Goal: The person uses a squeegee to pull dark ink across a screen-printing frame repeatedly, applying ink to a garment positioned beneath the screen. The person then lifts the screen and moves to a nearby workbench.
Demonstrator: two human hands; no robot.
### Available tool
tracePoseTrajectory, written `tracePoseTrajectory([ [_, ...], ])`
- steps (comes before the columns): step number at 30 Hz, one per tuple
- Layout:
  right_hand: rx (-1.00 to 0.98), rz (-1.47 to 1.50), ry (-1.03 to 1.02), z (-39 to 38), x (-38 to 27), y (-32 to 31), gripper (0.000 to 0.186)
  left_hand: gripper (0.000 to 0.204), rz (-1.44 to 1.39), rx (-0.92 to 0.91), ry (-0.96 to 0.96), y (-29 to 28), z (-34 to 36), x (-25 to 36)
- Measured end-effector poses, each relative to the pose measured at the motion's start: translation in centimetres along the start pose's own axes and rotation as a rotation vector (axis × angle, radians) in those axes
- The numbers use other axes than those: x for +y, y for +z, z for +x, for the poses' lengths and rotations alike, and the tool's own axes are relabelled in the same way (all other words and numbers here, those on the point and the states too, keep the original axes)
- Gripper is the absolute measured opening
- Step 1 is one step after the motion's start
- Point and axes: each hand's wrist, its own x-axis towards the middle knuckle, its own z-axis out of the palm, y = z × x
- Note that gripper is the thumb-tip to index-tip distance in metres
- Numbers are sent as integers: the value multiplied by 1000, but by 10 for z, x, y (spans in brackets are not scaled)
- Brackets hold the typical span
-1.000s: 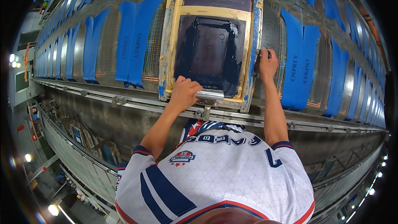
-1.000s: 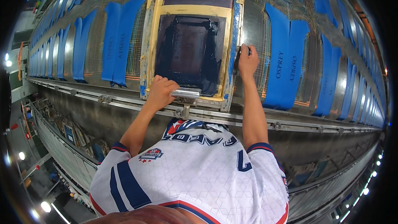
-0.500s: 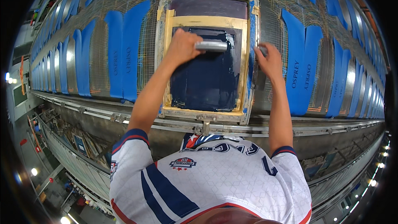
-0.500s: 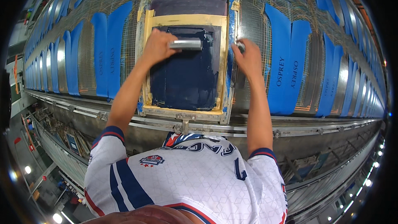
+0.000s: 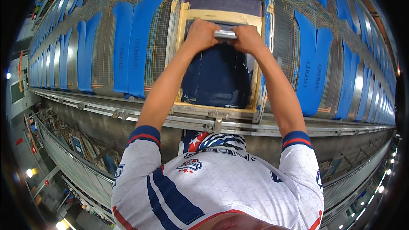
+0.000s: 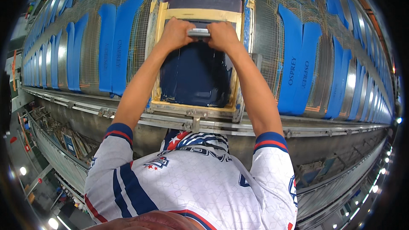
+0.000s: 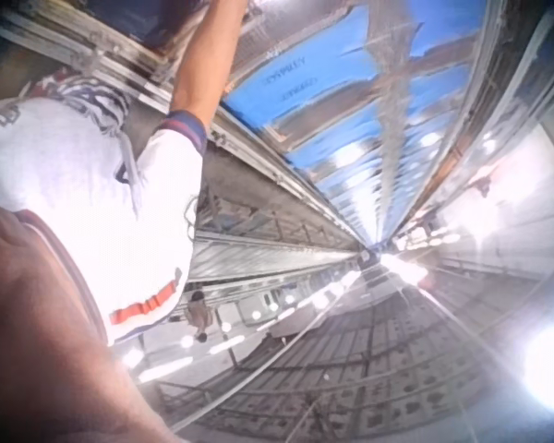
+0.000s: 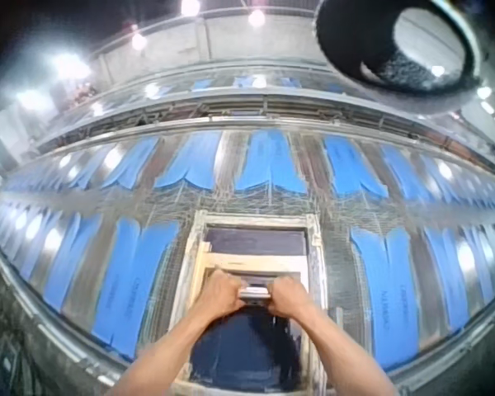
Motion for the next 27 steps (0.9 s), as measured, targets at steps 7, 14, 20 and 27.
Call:
tracePoseTrajectory([
  [7, 81, -25, -74, -155, -75, 68, 20, 19, -20, -14, 48, 8, -154, 92],
  [14, 65, -27, -64, -116, -59, 39, 19, 20, -7, -7, 54, -5, -110, 69],
  [20, -32, 1, 48, 13, 3, -17, 26, 24, 2, -27, -35, -22, 15, 3],
  [27, 19, 92, 89, 57, 28, 0, 32, 32, 127, -11, 76, 5, 51, -42],
])
